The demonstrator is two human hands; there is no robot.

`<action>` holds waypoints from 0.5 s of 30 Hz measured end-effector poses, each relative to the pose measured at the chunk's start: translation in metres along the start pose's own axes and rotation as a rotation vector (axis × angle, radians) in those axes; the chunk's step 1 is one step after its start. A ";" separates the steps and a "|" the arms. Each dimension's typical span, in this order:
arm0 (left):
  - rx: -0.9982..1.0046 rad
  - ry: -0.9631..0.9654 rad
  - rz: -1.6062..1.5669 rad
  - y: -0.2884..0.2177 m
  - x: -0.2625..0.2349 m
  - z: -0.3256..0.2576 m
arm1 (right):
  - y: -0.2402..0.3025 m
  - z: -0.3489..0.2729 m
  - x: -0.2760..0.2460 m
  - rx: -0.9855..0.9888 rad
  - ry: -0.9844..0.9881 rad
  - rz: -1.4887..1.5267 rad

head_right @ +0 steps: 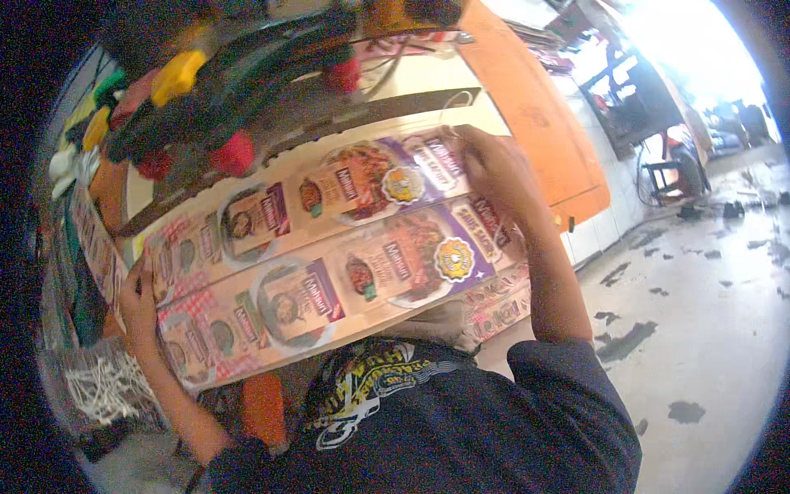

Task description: The person picks up and turns over a long strip of printed plastic packaging labels, smoothing them out on a table and checking the alignment.

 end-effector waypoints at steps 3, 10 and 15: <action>0.024 -0.037 -0.108 0.006 0.007 0.004 | -0.009 -0.005 0.001 -0.013 -0.026 0.043; 0.100 -0.077 -0.074 0.021 0.011 0.005 | -0.005 -0.011 0.007 0.049 -0.060 0.214; 0.129 -0.056 -0.091 0.028 0.008 0.006 | -0.010 -0.006 0.007 0.238 0.004 0.467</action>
Point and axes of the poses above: each hand's wrist, its own z-axis towards the middle knuckle, its own x-axis out of the palm, y = z × x, the point moved 1 cm from there along z, towards the middle knuckle, and after that the axes turned 3 degrees about -z, right-handed, at the moved point
